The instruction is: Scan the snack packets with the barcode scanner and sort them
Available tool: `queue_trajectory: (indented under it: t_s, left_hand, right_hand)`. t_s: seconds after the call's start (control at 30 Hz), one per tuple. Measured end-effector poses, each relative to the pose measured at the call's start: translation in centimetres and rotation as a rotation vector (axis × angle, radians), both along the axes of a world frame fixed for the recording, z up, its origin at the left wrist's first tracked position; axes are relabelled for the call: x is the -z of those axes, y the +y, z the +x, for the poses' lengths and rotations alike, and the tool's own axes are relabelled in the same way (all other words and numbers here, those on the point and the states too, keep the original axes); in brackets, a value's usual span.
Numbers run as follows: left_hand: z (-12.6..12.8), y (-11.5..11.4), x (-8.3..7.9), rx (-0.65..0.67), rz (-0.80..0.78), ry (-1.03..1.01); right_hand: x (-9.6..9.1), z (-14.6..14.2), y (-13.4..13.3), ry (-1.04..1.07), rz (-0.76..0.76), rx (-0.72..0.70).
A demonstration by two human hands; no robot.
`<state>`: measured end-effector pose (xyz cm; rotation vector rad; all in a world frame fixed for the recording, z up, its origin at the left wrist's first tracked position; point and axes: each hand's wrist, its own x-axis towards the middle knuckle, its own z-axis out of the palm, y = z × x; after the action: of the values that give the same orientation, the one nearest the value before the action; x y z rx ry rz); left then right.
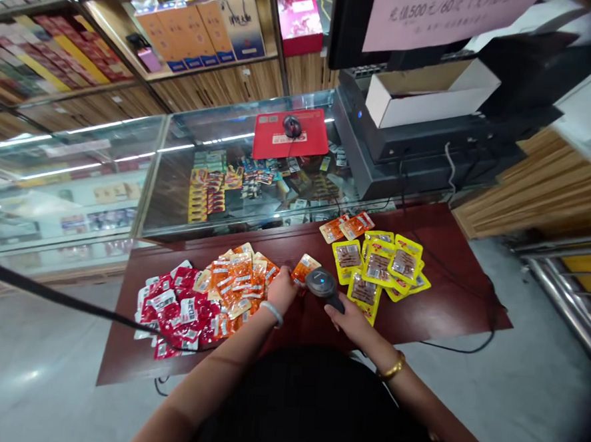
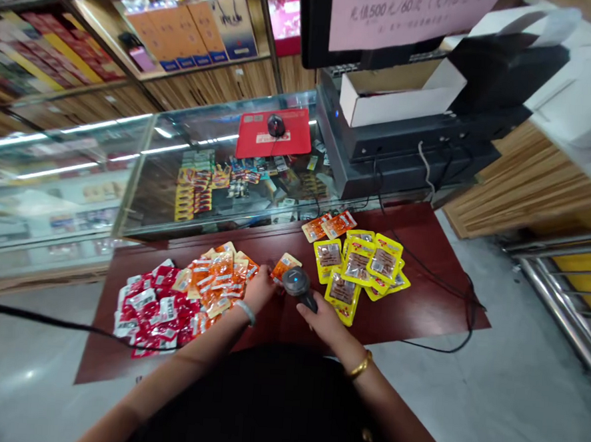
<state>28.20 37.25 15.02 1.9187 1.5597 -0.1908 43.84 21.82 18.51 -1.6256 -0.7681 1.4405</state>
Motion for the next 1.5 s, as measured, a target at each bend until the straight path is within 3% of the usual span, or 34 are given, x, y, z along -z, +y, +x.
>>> queue_trajectory:
  t_s: [0.2, 0.47, 0.53, 0.63, 0.73, 0.87, 1.0, 1.1, 1.2, 1.3, 1.37, 1.5]
  left_hand:
    - [-3.7, -2.1, -1.2, -0.152, 0.026, -0.045]
    - [-7.6, -2.1, -2.2, -0.290, 0.062, -0.068]
    - [-9.2, -1.7, -2.8, -0.348, 0.148, 0.009]
    - [-10.1, -0.3, -3.7, -0.325, 0.472, 0.162]
    - [-7.0, 2.0, -3.9, -0.141, 0.592, 0.104]
    - [2.4, 5.0, -2.0, 0.142, 0.465, -0.059]
    - [11.5, 7.3, 0.3, 0.232, 0.400, -0.106]
    - [15.2, 8.4, 1.2, 0.214, 0.367, -0.077]
    - [16.3, 8.9, 1.3, 0.194, 0.313, -0.030]
    - [15.3, 8.8, 1.3, 0.166, 0.185, -0.073]
    - [13.5, 8.3, 1.5, 0.075, 0.094, -0.145]
    - [8.1, 6.5, 2.4, -0.229, -0.123, -0.429]
  right_hand:
    - [-0.4, -1.4, 2.5, -0.052, 0.060, -0.138]
    - [-1.0, -3.4, 4.2, 0.036, 0.101, -0.240]
    - [-1.4, -3.7, 4.6, 0.042, 0.101, -0.264]
    - [-2.0, -3.5, 4.7, 0.006, 0.108, -0.238]
    - [-1.6, -2.4, 4.0, -0.004, 0.060, -0.124]
    - [0.0, 0.3, 1.6, 0.016, -0.001, 0.067]
    - [1.2, 2.6, -0.8, 0.017, -0.036, 0.202]
    - [1.8, 3.2, -1.8, 0.051, -0.060, 0.264]
    - [2.2, 3.2, -2.2, 0.066, -0.040, 0.277]
    - [2.3, 3.0, -2.2, 0.067, -0.036, 0.263]
    - [2.1, 2.8, -2.0, 0.055, -0.053, 0.240]
    - [0.9, 2.3, -1.3, 0.009, -0.057, 0.137]
